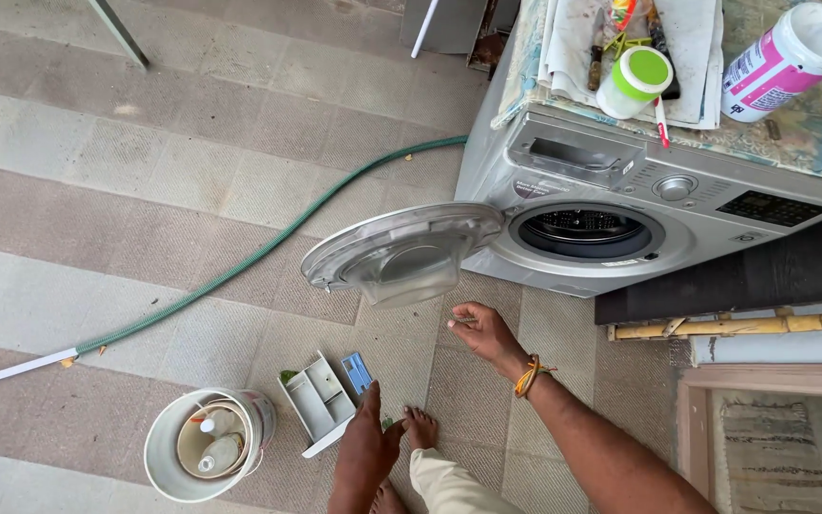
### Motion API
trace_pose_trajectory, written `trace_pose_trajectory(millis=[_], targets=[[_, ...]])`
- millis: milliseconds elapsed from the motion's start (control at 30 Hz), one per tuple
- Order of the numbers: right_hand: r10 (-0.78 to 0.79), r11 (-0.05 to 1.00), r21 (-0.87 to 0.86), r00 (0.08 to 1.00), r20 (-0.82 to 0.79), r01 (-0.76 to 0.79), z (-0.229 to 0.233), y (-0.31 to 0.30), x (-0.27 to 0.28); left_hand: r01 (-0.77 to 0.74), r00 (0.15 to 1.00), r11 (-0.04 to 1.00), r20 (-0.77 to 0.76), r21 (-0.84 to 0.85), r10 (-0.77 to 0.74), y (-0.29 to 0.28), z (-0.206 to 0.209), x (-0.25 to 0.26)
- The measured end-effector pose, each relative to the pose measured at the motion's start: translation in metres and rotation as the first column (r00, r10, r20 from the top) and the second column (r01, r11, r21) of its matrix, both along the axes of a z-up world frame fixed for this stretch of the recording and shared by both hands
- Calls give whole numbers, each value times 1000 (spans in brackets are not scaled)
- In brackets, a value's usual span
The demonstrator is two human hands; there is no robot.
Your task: Cleaning the detergent drawer and interior seal of a washing machine using detergent and a toothbrush.
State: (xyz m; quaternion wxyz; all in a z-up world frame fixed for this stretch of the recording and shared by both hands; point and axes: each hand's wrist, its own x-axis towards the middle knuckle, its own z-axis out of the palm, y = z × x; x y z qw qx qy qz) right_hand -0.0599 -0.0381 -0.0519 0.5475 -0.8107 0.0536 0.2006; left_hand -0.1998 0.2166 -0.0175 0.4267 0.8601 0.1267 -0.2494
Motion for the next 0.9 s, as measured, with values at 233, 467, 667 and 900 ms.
trace_pose_trajectory(millis=[233, 467, 667, 900], targets=[[2, 1000, 27, 999, -54, -1, -10, -25, -26, 39, 990, 999, -133, 19, -36, -18, 13, 0], [182, 975, -99, 973, -142, -197, 6, 52, -84, -46, 999, 999, 12, -3, 46, 15, 0, -41], [474, 881, 19, 878, -65, -473, -48, 145, -144, -223, 974, 974, 41, -39, 225, 90, -77, -122], [587, 801, -46, 798, -138, -597, -124, 269, -201, -355, 893, 922, -235, 157, 384, 205, -77, -186]])
